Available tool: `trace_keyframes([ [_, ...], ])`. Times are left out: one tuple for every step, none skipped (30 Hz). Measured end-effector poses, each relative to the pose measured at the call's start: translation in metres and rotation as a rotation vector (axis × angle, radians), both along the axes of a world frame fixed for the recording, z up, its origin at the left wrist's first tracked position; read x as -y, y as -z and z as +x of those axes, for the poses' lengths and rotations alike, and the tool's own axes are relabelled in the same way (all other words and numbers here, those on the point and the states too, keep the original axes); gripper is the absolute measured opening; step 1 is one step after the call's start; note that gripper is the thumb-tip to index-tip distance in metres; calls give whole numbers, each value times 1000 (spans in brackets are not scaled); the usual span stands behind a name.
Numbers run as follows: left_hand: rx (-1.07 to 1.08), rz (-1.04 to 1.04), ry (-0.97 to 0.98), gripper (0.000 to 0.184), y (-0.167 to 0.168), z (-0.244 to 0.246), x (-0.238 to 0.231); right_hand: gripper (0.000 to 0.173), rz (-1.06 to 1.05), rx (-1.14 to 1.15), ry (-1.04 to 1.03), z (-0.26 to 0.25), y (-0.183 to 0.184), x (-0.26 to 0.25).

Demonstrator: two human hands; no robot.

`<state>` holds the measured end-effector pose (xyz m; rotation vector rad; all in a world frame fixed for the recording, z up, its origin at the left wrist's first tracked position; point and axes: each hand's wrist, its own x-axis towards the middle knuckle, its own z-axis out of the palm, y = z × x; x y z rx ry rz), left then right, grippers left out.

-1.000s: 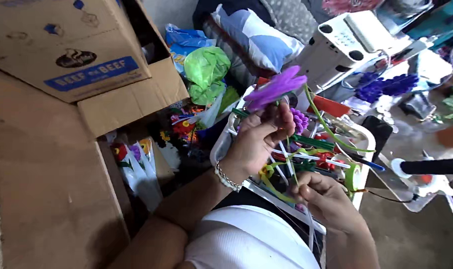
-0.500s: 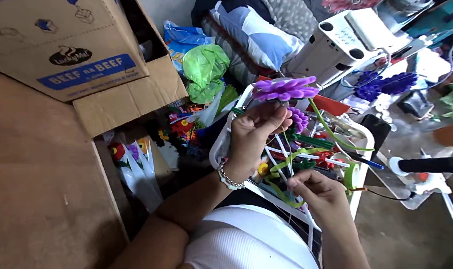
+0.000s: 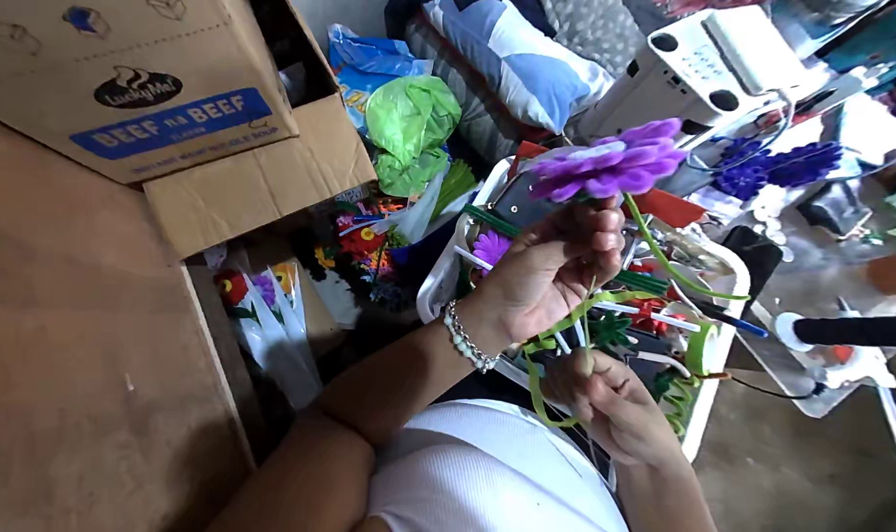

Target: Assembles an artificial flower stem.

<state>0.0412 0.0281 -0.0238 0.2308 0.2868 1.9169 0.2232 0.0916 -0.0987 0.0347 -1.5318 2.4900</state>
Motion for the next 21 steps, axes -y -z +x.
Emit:
trace_keyframes([
  [-97, -74, -40, 29, -2, 0, -1, 16, 204, 39, 145, 0, -1, 2],
  [-216, -160, -106, 22, -3, 0, -2, 15, 445, 85, 309, 0, -2, 4],
  [-328, -228, -188, 18, -2, 0, -4, 16, 690, 128, 476, 0, -3, 5],
  [-419, -275, -265, 17, 1, 0, -5, 21, 914, 159, 619, -1, -4, 5],
  [-486, -311, -336, 18, 5, -1, -5, 27, 1099, 186, 715, -1, -6, 5],
  [-528, -331, -398, 20, 9, -2, -6, 30, 1221, 205, 765, -2, -8, 6],
  [-553, -332, -450, 21, 12, -2, -6, 32, 1278, 217, 778, -2, -9, 7],
  [-568, -323, -480, 22, 13, -2, -5, 32, 1273, 212, 767, -2, -8, 7],
  [-568, -309, -491, 20, 12, -2, -5, 30, 1211, 193, 729, -1, -7, 7],
  [-547, -287, -476, 18, 10, -3, -3, 26, 1089, 175, 661, 1, -7, 6],
  [-508, -266, -428, 15, 7, -6, -1, 21, 921, 161, 570, 3, -8, 3],
  [-458, -258, -360, 16, 3, -9, 1, 17, 720, 141, 464, 4, -9, 0],
  [-414, -262, -296, 16, -1, -12, 3, 15, 504, 106, 355, 5, -10, -3],
  [-372, -263, -239, 17, -6, -14, 5, 16, 282, 58, 243, 5, -11, -6],
  [-327, -244, -191, 19, -9, -15, 7, 17, 71, 1, 134, 3, -11, -8],
  [-271, -189, -153, 21, -10, -15, 8, 20, -123, -64, 31, 1, -10, -8],
  [-202, -109, -125, 25, -8, -15, 8, 22, -286, -116, -56, -3, -11, -6],
  [-137, -17, -101, 30, -6, -13, 7, 24, -389, -146, -114, -6, -12, -3],
  [-87, 59, -83, 34, -4, -12, 6, 23, -414, -155, -128, -9, -14, 0],
  [-75, 85, -87, 35, -4, -12, 5, 22, -337, -149, -86, -11, -15, 1],
  [-108, 52, -115, 33, -5, -12, 5, 20, -152, -125, 18, -11, -16, 1],
])
